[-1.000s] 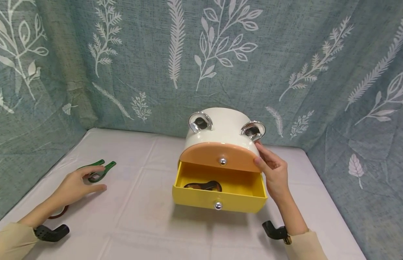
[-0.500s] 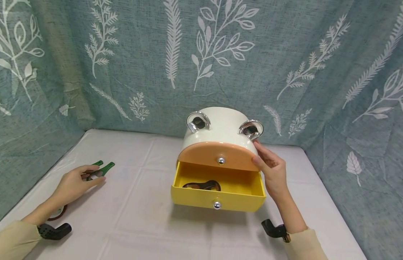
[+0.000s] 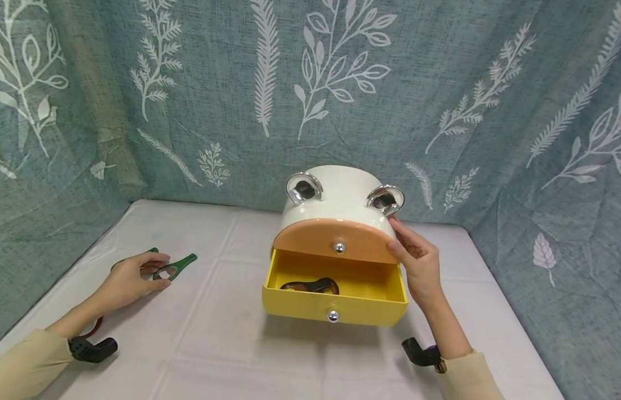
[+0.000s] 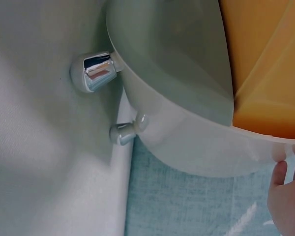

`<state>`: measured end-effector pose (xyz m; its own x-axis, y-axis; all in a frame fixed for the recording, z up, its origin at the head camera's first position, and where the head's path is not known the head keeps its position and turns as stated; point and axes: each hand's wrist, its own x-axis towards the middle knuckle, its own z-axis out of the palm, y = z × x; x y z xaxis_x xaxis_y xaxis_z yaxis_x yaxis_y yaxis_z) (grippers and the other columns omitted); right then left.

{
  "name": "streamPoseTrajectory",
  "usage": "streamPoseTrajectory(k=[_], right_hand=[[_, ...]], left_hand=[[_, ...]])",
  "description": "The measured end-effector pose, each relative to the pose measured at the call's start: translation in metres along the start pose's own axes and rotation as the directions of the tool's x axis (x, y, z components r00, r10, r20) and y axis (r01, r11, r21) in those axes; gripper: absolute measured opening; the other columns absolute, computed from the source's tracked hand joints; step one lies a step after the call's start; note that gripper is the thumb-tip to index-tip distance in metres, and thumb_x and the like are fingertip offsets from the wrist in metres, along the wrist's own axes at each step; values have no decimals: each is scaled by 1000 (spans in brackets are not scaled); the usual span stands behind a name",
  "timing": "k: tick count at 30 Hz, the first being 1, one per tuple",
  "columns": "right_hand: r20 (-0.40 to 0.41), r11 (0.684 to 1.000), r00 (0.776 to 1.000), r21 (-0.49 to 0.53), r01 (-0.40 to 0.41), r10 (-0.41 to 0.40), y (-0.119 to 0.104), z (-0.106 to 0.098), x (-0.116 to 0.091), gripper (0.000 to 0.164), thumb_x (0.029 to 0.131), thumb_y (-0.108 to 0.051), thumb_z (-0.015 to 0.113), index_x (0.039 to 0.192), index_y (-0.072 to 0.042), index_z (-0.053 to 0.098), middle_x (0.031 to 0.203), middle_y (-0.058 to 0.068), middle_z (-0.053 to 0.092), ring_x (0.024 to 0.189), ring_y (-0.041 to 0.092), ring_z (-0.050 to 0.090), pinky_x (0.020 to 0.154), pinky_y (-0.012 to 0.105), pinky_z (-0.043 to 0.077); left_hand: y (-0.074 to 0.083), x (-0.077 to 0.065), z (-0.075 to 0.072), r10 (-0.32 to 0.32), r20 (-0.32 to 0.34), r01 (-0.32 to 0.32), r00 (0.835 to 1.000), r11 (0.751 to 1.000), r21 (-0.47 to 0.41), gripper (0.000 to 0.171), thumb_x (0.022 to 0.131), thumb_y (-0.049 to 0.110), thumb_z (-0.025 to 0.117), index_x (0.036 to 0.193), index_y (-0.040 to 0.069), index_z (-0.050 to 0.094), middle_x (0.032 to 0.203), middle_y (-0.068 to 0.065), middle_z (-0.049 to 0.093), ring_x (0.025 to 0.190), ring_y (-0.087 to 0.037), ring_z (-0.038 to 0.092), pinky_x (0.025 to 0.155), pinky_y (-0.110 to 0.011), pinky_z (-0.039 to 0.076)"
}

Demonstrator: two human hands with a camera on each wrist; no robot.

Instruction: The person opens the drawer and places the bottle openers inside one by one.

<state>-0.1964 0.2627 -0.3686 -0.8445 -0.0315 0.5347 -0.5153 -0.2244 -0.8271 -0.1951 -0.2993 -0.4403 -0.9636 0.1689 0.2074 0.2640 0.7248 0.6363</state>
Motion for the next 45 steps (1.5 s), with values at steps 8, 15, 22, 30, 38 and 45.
streamPoseTrajectory(k=[8,15,22,30,38,45], right_hand=[[-15,1000,1000,1,7,-7,0,0,0,39,96,3,61,133,10,53,136,8,58,130,20,48,105,26,40],[-17,1000,1000,-4,4,-5,1,-1,-1,39,96,3,60,133,10,53,135,8,59,128,20,50,103,27,42],[-22,1000,1000,-12,8,-8,0,-2,-2,39,96,3,60,134,10,53,136,8,58,130,19,49,104,26,41],[-22,1000,1000,-13,8,-8,0,-2,-1,39,96,3,60,133,10,53,136,8,58,131,19,48,105,26,40],[-14,1000,1000,-1,15,-15,1,-3,-1,39,96,2,61,134,9,54,136,8,58,129,20,49,104,27,41],[-17,1000,1000,-11,5,-5,1,-1,2,39,96,1,61,133,9,54,136,8,58,129,20,50,103,27,42]], left_hand=[[3,1,3,-24,5,24,1000,1000,19,53,83,14,81,124,-11,58,118,-29,61,106,-45,59,88,-55,50],[5,1,1,-25,32,25,999,1000,0,56,82,11,81,127,-9,56,120,-27,60,105,-42,59,85,-51,51],[5,2,0,-30,-8,30,1000,999,-17,56,74,9,87,123,-2,62,107,-19,66,84,-26,65,62,-29,53],[4,-3,0,-16,-6,16,1000,999,-49,58,74,16,89,123,-1,62,109,-18,65,87,-27,65,66,-29,53],[6,-7,0,-37,5,37,999,998,-43,58,79,21,86,127,0,60,114,-16,64,93,-29,63,72,-32,53],[10,-10,0,-11,-8,10,1000,996,-86,55,80,18,85,125,-2,60,107,-13,66,92,-26,65,72,-23,54]])
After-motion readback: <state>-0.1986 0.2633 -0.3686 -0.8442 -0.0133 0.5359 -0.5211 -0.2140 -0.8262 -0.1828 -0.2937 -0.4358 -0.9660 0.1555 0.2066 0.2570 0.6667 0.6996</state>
